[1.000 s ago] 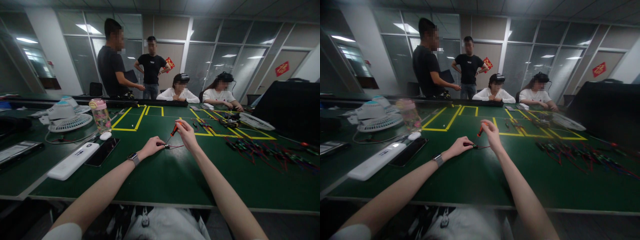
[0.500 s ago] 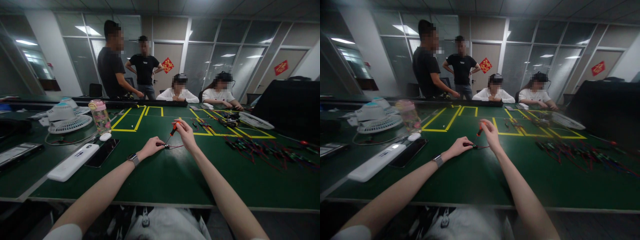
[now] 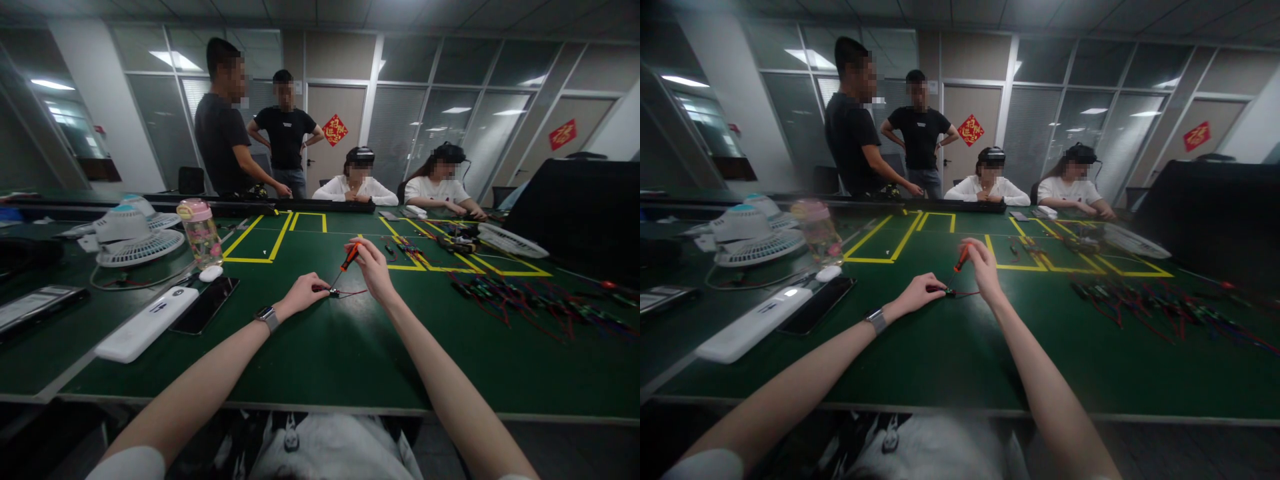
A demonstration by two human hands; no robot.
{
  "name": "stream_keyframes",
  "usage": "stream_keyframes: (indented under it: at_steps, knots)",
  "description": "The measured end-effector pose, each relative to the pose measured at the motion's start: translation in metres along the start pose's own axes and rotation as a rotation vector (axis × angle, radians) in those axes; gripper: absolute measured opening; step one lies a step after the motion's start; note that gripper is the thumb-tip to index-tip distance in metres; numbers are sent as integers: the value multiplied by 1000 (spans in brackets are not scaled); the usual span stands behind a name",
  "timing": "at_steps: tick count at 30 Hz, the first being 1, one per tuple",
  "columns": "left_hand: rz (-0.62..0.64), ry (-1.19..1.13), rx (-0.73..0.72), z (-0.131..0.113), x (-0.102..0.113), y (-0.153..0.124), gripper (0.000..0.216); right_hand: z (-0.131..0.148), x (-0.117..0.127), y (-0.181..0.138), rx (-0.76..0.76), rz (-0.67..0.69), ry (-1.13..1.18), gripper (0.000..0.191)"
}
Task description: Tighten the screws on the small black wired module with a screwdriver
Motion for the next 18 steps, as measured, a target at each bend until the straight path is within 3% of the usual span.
stream_keyframes:
  at_steps: [6,13,18]
  knots:
    - [9,16,10,-1,0,0,21,6,11,1,69,-105,-151,37]
    - [4,15,18,-1,1,-1,21,-1,8,3,26,18,32,44]
    - [6,24,7,-1,1,0,24,-4,8,3,-3,-5,19,39]
Point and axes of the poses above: each hand's wrist, its own y-axis towards the middle knuckle, its own x-axis out of the back of the hand, z = x × y, the point moved 6 cm from there along y, towards the middle knuckle, and after that the axes turned 10 degrees about y, right-handed, at the moved point
